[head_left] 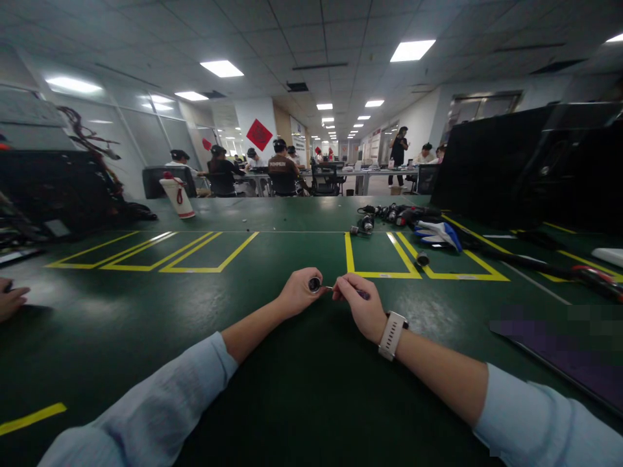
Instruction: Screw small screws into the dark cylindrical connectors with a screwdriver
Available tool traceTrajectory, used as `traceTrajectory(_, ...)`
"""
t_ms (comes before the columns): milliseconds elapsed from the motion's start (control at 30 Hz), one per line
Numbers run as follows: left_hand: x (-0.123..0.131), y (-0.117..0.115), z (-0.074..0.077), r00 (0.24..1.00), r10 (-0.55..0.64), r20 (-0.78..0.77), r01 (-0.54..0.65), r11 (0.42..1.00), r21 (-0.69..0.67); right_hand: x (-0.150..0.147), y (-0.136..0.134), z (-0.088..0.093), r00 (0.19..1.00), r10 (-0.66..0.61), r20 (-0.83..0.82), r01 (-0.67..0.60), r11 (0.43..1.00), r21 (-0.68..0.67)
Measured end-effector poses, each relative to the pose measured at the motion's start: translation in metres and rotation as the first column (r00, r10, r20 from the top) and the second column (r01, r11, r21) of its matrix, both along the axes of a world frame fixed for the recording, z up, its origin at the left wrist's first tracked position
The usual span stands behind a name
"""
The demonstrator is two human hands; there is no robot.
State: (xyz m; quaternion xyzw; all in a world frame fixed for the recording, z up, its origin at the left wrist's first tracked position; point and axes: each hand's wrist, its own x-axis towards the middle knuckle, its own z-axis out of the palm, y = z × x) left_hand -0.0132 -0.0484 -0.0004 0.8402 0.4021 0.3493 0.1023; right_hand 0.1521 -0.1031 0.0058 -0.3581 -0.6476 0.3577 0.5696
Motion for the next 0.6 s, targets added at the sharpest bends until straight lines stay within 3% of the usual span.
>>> traceTrajectory(133, 0.0, -0.001, 0.001, 0.996, -0.012, -0.091, 0.015, 0.999, 0.037, -0.001, 0.001, -0.001, 1.0, 0.02, -0.011, -0.02, 0.999, -0.041)
traceTrajectory(233, 0.0, -0.003, 0.003, 0.995, -0.041, -0.086, 0.043, 0.999, 0.029, -0.002, 0.008, -0.005, 0.971, 0.067, -0.229, -0.111, 0.977, -0.184)
traceTrajectory(400, 0.001, -0.005, 0.004, 0.998, -0.049, -0.027, 0.049, 0.999, 0.003, -0.001, 0.015, -0.009, 0.871, 0.053, -0.488, -0.274, 0.878, -0.393)
traceTrajectory(500, 0.0, -0.003, 0.002, 0.999, -0.018, -0.026, 0.018, 1.0, 0.003, -0.002, 0.013, -0.009, 0.874, 0.05, -0.483, -0.243, 0.906, -0.346)
traceTrajectory(600, 0.0, -0.001, 0.0, 0.997, 0.036, -0.073, -0.033, 0.999, 0.036, -0.003, 0.008, -0.009, 0.939, 0.035, -0.342, -0.12, 0.966, -0.231)
